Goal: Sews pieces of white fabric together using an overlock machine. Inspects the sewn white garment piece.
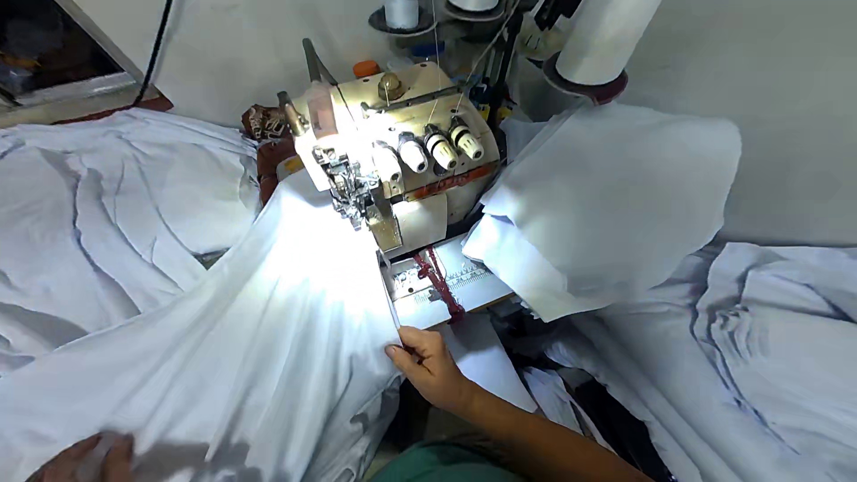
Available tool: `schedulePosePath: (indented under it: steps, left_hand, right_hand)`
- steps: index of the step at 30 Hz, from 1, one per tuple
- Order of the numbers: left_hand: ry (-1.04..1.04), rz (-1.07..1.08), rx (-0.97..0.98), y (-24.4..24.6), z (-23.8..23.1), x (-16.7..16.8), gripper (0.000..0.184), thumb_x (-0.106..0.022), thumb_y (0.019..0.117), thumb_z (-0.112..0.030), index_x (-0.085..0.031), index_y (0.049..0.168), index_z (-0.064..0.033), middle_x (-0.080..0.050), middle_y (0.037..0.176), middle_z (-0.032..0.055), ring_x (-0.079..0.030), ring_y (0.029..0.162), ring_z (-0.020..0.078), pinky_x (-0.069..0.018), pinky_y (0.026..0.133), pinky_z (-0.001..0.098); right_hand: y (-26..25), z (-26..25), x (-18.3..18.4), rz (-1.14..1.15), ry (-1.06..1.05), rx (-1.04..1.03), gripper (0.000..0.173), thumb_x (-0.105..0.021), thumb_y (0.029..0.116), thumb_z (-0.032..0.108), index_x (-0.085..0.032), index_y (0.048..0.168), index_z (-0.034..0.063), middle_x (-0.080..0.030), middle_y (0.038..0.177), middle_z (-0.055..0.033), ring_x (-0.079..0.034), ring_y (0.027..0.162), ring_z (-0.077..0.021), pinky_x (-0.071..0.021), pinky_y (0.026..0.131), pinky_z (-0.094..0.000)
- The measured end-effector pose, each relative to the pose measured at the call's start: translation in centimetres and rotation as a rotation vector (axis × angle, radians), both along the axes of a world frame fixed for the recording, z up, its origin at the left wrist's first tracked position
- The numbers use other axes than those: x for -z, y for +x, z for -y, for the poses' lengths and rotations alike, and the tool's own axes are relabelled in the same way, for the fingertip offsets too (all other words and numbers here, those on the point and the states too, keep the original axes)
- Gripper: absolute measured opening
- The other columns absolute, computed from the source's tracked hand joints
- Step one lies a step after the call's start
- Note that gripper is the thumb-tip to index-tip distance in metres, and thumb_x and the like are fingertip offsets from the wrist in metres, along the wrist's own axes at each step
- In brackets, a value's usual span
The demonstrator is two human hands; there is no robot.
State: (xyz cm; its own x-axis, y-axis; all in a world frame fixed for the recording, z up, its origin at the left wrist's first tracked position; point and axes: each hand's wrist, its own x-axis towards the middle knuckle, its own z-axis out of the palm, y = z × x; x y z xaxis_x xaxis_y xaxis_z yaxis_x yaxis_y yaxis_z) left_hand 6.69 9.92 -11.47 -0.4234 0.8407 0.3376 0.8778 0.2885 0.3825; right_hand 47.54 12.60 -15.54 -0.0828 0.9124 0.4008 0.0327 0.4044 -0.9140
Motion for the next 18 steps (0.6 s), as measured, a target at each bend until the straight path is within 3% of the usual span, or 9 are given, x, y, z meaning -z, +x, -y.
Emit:
schedulePosePath:
  steps: [6, 10, 15, 18]
  left_hand:
    - [-0.095, -0.001, -0.012, 1.5, 0.4, -0.8, 0.041, -0.059, 0.1007, -0.021, -0.063, 0.127, 0.0097, -0.053, 0.135, 0.0394, -0.048, 0.130, 0.0555, -0.0348, 0.111, 0.0615]
    - [-0.178, -0.026, -0.078, 2.8, -0.3, -1.0, 0.038, -0.053, 0.1036, -0.018, -0.061, 0.132, 0.0066, -0.050, 0.137, 0.0406, -0.044, 0.130, 0.0597, -0.0350, 0.107, 0.0674]
    - [-0.212, -0.041, -0.071, 3.2, 0.0, -1.0, 0.040, -0.048, 0.1062, -0.019, -0.057, 0.136, 0.0055, -0.047, 0.141, 0.0405, -0.041, 0.133, 0.0607, -0.0334, 0.107, 0.0701]
    - [-0.179, -0.036, -0.001, 2.8, 0.2, -0.9, 0.039, -0.050, 0.1053, -0.016, -0.058, 0.133, 0.0092, -0.049, 0.137, 0.0415, -0.043, 0.131, 0.0614, -0.0326, 0.107, 0.0706]
  right_hand:
    - [0.7, 3.6, 5.7, 0.199, -0.153, 0.021, 0.022, -0.065, 0.0974, 0.015, -0.074, 0.101, -0.0044, -0.072, 0.097, -0.0144, -0.070, 0.093, -0.0167, -0.0570, 0.088, -0.0310]
    - [1.1, 3.5, 6.3, 0.271, -0.303, 0.044, 0.023, -0.068, 0.0961, 0.019, -0.071, 0.097, -0.0029, -0.068, 0.090, -0.0161, -0.066, 0.089, -0.0233, -0.0539, 0.083, -0.0374]
    - [0.0, 3.7, 6.7, 0.336, -0.360, 0.059, 0.021, -0.061, 0.0957, 0.009, -0.072, 0.109, -0.0043, -0.070, 0.106, -0.0204, -0.067, 0.107, -0.0311, -0.0520, 0.098, -0.0466]
    - [-0.2, 3.9, 7.3, 0.331, -0.280, 0.088, 0.021, -0.056, 0.0954, 0.005, -0.071, 0.106, -0.0055, -0.069, 0.103, -0.0212, -0.067, 0.102, -0.0316, -0.0543, 0.092, -0.0466]
